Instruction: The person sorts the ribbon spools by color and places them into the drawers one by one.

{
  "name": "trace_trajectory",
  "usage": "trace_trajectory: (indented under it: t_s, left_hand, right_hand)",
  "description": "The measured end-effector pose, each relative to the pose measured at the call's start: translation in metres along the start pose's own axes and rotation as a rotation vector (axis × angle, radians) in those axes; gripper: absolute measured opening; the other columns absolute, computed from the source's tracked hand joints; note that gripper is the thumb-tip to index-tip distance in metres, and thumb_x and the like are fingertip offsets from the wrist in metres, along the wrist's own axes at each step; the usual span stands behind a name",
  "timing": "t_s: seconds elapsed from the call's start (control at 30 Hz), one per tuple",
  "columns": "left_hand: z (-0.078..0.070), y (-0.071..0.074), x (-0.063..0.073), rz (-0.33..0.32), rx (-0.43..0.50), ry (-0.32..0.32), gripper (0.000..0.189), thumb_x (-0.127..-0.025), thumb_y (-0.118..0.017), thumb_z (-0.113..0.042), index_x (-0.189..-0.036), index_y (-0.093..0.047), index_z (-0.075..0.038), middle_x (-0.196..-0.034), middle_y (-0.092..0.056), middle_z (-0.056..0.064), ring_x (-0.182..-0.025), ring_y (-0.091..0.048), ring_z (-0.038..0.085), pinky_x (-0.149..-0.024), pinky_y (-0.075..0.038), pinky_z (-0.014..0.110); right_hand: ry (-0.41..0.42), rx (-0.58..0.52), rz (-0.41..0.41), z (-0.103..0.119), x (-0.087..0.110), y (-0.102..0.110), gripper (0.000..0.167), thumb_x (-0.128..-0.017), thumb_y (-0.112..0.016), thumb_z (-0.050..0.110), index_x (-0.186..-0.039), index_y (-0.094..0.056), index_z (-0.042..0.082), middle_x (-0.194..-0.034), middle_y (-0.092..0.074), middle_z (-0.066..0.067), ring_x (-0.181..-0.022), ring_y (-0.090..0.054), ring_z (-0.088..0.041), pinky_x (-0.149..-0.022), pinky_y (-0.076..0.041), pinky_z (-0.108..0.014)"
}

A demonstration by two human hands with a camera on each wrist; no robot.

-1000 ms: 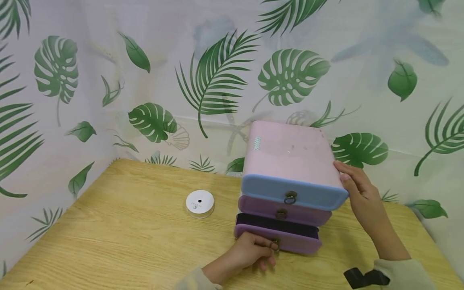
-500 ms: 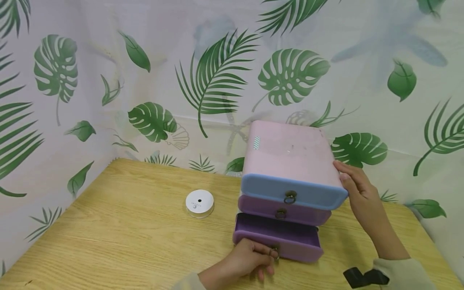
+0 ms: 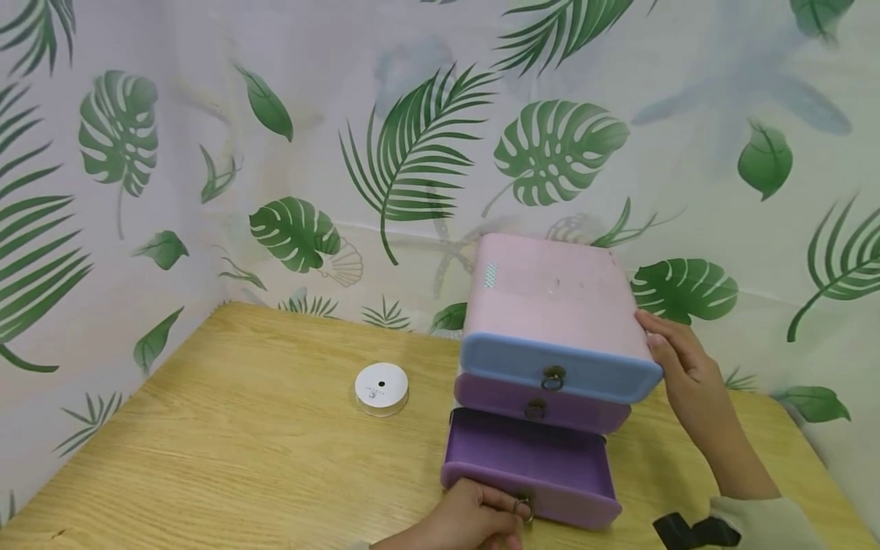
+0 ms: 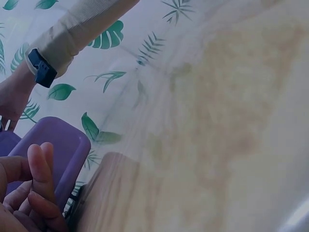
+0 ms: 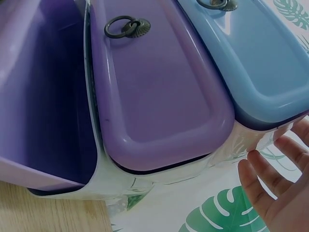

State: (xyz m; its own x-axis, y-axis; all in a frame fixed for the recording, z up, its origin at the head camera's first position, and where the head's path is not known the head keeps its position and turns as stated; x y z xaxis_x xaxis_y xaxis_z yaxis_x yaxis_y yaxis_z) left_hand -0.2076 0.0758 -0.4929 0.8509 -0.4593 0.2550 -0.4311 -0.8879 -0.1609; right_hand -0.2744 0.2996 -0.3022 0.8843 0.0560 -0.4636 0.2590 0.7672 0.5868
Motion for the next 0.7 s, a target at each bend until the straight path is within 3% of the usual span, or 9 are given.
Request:
trace_trajectory:
  t_s: [0.13,0.27,0.43,0.7]
  left_hand:
    - [0.005,0.000,0.005,-0.017,-0.018,0.030,0.016,-0.082,-0.066,0.001,-0.095,-0.074,0.005,-0.097,-0.075,0.010,-0.062,-0.059,0.002,-0.061,-0.050,0.015]
    - [0.004,-0.001,0.009,-0.003,-0.051,0.003,0.017,-0.081,-0.067,-0.002,-0.094,-0.074,0.006,-0.094,-0.075,0.011,-0.067,-0.058,0.001,-0.061,-0.047,0.014]
    - [0.005,-0.003,0.011,0.029,-0.012,-0.022,0.017,-0.081,-0.068,-0.002,-0.093,-0.072,0.010,-0.091,-0.075,0.012,-0.066,-0.059,0.002,-0.060,-0.048,0.015]
    - [0.005,-0.010,0.015,0.209,-0.056,-0.053,0.024,-0.090,-0.062,-0.005,-0.106,-0.068,0.011,-0.106,-0.070,0.025,-0.072,-0.060,-0.001,-0.064,-0.047,0.013]
  right_hand:
    - [-0.001,0.005,0.003,0.000,0.001,0.000,0.042,-0.105,-0.039,0.026,-0.146,-0.044,0.021,-0.136,-0.039,0.031,-0.121,-0.032,0.019,-0.087,-0.029,0.001]
    - [0.002,0.008,0.000,0.000,0.001,0.000,0.042,-0.105,-0.039,0.027,-0.146,-0.043,0.021,-0.136,-0.039,0.030,-0.121,-0.032,0.019,-0.087,-0.029,0.001]
    - [0.008,0.002,-0.001,0.001,0.001,0.000,0.042,-0.105,-0.039,0.026,-0.146,-0.044,0.020,-0.137,-0.039,0.030,-0.122,-0.032,0.018,-0.087,-0.029,0.001]
    - [0.016,0.005,0.000,0.003,0.001,0.000,0.042,-0.105,-0.039,0.025,-0.146,-0.043,0.020,-0.136,-0.039,0.031,-0.121,-0.032,0.019,-0.087,-0.029,0.001]
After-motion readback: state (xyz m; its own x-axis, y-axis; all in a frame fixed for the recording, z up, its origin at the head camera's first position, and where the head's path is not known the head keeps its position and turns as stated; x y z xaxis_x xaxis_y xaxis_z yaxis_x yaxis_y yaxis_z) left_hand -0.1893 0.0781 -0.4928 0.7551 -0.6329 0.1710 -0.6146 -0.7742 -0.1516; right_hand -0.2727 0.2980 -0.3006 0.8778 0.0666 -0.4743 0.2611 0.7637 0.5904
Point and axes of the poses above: each hand's wrist, its own x-axis away from the middle knuckle, its own y-axis out of the back of the hand, z = x × y, the point moved 9 cm from there along -x, towards the middle knuckle
